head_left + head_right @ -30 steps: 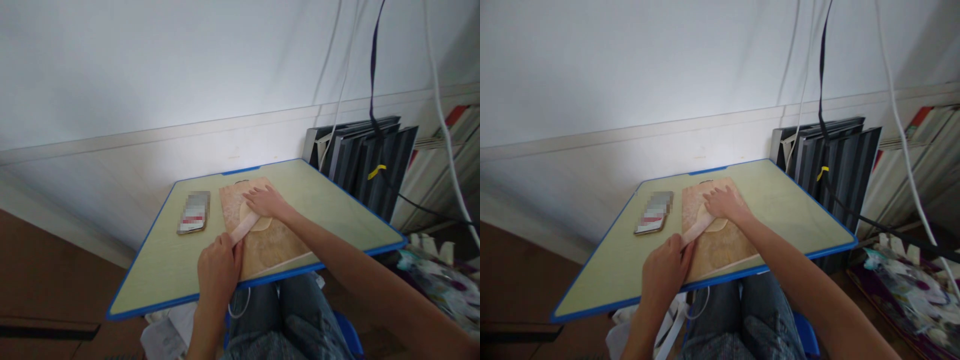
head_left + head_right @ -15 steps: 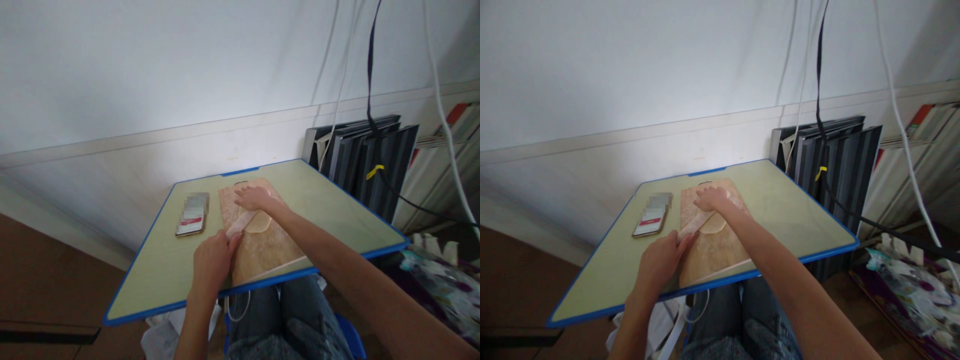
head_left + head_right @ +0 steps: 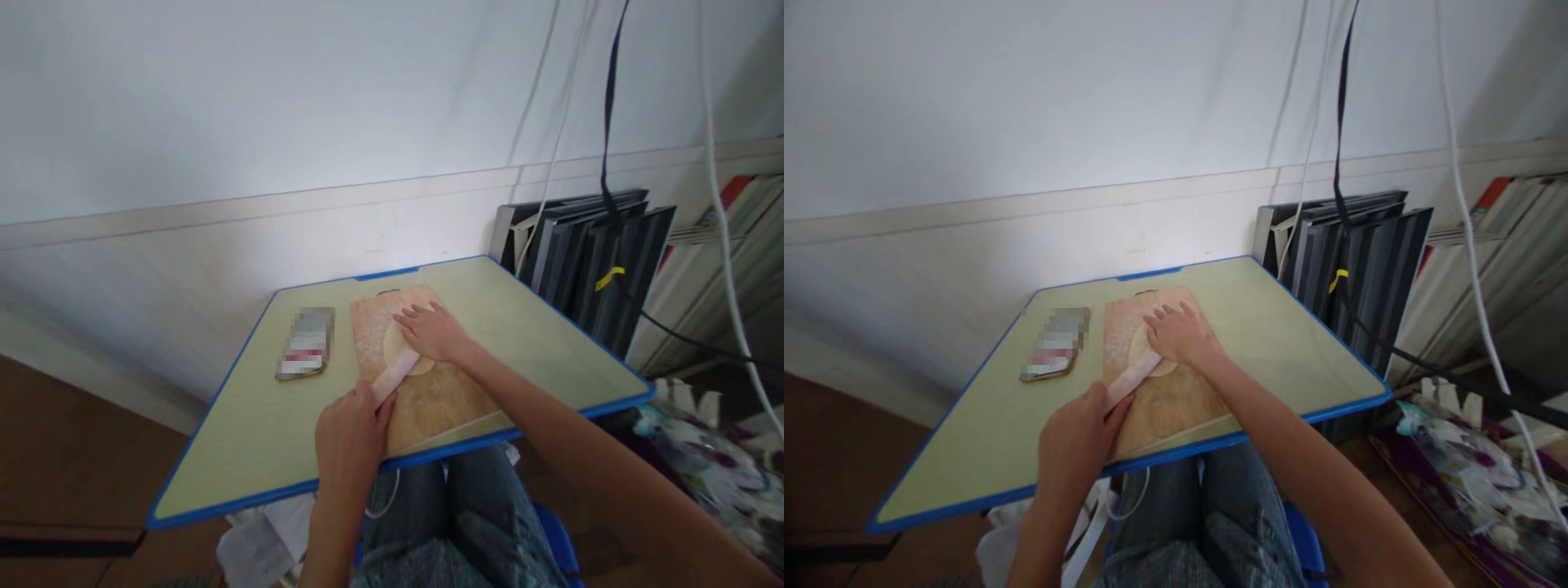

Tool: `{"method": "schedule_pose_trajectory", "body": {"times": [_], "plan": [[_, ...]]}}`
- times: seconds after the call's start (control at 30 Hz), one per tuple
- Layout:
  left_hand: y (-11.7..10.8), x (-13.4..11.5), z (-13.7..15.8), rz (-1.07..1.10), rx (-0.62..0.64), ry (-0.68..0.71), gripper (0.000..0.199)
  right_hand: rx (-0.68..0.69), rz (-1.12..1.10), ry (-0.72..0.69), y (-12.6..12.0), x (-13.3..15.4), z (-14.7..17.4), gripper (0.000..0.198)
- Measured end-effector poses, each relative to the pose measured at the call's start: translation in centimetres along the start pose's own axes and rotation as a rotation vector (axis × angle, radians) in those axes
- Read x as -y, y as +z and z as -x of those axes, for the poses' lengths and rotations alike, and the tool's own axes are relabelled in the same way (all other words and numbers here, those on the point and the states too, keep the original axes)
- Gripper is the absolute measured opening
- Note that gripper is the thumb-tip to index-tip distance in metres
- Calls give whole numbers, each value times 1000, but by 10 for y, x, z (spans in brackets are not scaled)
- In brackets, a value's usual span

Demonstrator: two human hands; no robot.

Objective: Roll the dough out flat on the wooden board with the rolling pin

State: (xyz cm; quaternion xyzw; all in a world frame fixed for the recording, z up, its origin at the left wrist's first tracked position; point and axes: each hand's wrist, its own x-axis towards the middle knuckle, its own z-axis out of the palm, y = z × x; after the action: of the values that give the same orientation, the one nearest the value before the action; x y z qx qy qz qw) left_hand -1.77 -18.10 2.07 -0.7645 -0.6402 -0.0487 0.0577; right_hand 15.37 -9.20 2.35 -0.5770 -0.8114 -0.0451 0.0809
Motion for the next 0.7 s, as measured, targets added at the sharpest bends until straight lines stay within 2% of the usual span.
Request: {"method": "schedule_pose_trajectory", "body": {"times": [0.23,0.37,0.5,0.7], "plan": [[-6,6,-9,31,67,-7,37,158,-83,62,1,8,-55,55],[-6,5,-9,32,63,3,36,169,-89,96,1,11,-66,55],[-5,3,-4,37,48,17,31,122,-71,85,0,11,-56,51],[-6,-6,7,11,53,52,28,-8,-2,50,0,0,-5,47]]}}
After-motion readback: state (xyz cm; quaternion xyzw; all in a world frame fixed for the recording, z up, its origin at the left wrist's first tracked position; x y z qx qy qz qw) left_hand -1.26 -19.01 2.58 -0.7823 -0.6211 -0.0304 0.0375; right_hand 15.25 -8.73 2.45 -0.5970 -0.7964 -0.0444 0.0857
